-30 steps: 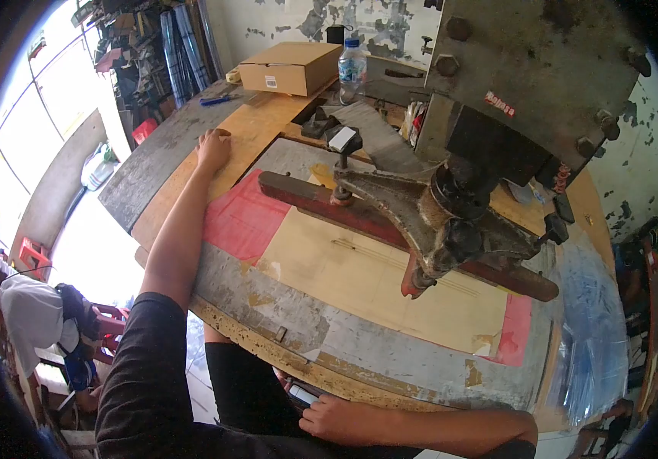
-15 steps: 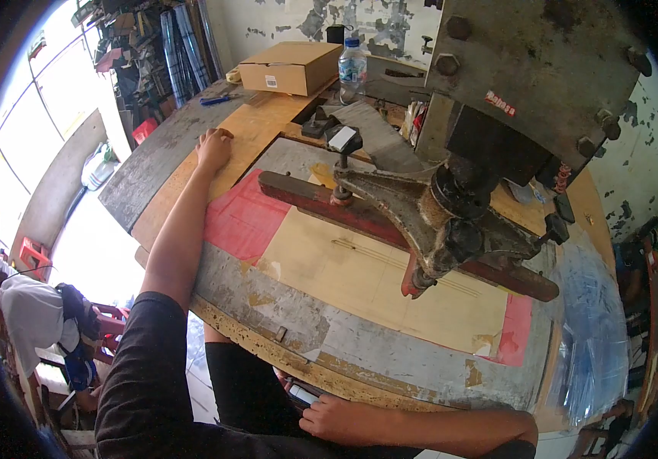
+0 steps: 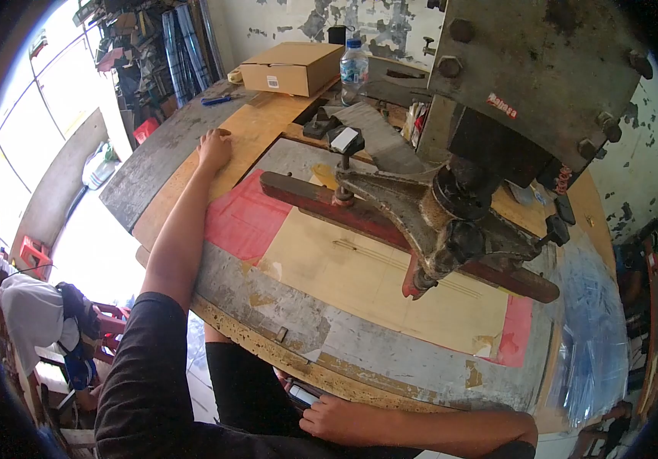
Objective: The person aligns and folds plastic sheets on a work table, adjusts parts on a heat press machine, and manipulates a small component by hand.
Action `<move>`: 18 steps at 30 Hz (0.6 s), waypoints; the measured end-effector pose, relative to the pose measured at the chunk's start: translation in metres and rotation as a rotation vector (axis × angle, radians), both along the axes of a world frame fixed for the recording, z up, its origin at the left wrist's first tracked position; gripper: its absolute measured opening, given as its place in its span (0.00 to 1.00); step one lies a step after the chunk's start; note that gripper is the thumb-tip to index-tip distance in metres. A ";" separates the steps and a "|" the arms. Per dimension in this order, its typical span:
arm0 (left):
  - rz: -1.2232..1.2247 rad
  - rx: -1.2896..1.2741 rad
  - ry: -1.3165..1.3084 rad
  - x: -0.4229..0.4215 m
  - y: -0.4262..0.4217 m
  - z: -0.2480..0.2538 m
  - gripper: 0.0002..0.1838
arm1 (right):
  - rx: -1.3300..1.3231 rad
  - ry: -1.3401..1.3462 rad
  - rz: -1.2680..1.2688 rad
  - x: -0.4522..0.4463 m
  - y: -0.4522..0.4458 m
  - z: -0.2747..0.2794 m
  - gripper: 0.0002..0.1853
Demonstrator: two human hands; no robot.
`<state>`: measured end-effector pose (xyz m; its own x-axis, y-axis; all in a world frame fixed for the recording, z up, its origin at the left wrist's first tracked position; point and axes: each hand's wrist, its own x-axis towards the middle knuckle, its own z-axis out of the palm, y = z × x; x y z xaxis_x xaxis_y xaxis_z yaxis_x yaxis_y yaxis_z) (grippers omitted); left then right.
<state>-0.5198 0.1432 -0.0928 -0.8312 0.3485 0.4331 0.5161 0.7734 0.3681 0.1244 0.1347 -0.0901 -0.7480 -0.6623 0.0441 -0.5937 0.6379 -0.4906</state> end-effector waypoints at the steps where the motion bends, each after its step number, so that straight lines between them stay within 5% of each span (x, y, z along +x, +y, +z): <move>1: 0.005 0.029 0.023 0.000 0.000 -0.001 0.13 | -0.001 0.000 0.000 0.000 0.000 0.000 0.04; 18: -0.023 0.049 0.039 -0.004 -0.004 -0.001 0.13 | 0.020 0.031 0.000 0.001 -0.001 -0.001 0.03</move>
